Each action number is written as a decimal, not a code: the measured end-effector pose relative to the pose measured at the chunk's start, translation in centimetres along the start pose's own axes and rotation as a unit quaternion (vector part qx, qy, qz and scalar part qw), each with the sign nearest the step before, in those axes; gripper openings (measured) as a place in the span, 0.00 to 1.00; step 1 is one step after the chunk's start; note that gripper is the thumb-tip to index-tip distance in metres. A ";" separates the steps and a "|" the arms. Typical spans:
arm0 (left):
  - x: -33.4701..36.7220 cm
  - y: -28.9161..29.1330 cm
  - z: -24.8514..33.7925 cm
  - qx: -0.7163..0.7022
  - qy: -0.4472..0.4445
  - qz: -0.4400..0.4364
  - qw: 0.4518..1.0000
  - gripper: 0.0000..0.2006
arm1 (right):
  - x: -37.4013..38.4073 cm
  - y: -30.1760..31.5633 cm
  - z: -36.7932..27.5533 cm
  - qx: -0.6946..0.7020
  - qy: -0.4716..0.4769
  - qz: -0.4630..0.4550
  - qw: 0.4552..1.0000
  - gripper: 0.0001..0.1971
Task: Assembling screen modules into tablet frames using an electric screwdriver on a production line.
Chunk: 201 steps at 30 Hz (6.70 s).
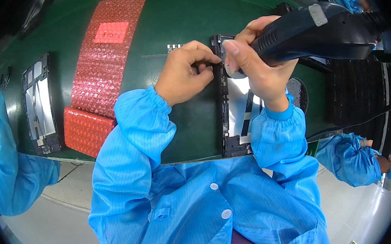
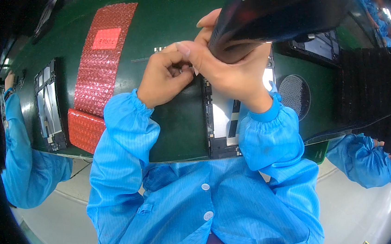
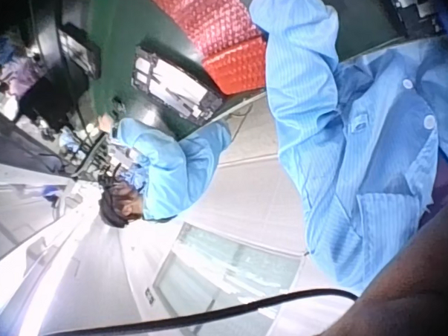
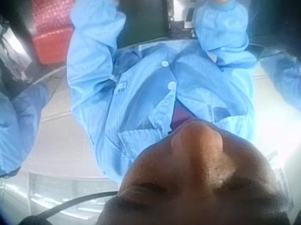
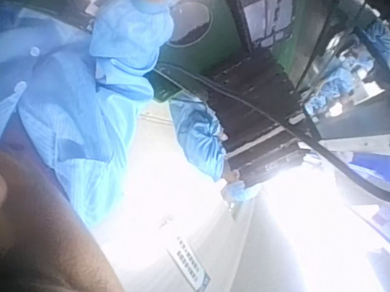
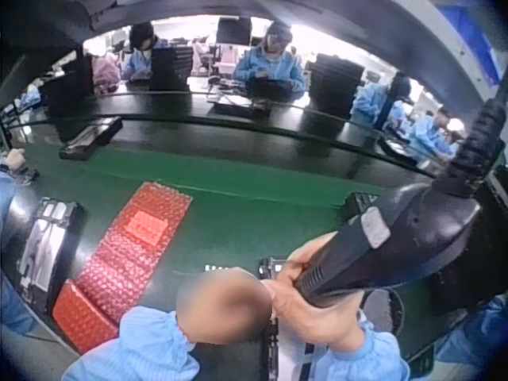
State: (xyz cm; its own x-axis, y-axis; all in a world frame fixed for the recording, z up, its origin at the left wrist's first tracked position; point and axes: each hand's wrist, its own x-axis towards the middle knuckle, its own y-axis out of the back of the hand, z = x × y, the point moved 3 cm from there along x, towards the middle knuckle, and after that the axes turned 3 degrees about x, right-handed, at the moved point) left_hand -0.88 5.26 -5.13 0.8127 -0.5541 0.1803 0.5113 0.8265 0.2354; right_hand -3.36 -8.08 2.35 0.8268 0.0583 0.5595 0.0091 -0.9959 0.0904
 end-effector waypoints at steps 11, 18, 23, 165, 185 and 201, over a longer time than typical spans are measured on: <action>0.1 -0.2 -1.1 -0.010 0.017 0.085 0.996 0.12 | 0.1 -0.1 -0.7 0.062 -0.054 0.082 0.993 0.20; 0.1 -0.5 -0.6 0.008 0.016 0.054 0.998 0.12 | -0.4 0.3 -0.7 0.092 -0.036 0.041 0.994 0.21; 0.2 -0.4 -0.6 0.004 0.027 0.058 0.998 0.12 | -0.5 0.4 -0.5 0.070 -0.032 0.032 0.997 0.20; -4.5 -3.5 2.5 -0.132 0.234 0.088 0.959 0.25 | -5.7 14.4 -2.8 -0.158 -0.057 0.334 0.927 0.18; 1.2 5.9 1.5 0.432 0.151 0.042 0.888 0.15 | -5.8 12.6 -2.6 -0.101 -0.068 0.303 0.945 0.16; 1.4 6.3 1.0 0.334 0.128 0.030 0.934 0.10 | -5.7 12.2 -2.9 -0.087 -0.069 0.296 0.949 0.15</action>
State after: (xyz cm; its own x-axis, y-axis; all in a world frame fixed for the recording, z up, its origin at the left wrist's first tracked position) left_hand 3.18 9.65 -2.49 0.9184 -0.3957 -0.0013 0.2437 0.5628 0.7899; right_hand -9.60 -20.38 2.64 0.7241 -0.5290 0.4425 -0.5627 -0.8242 -0.0645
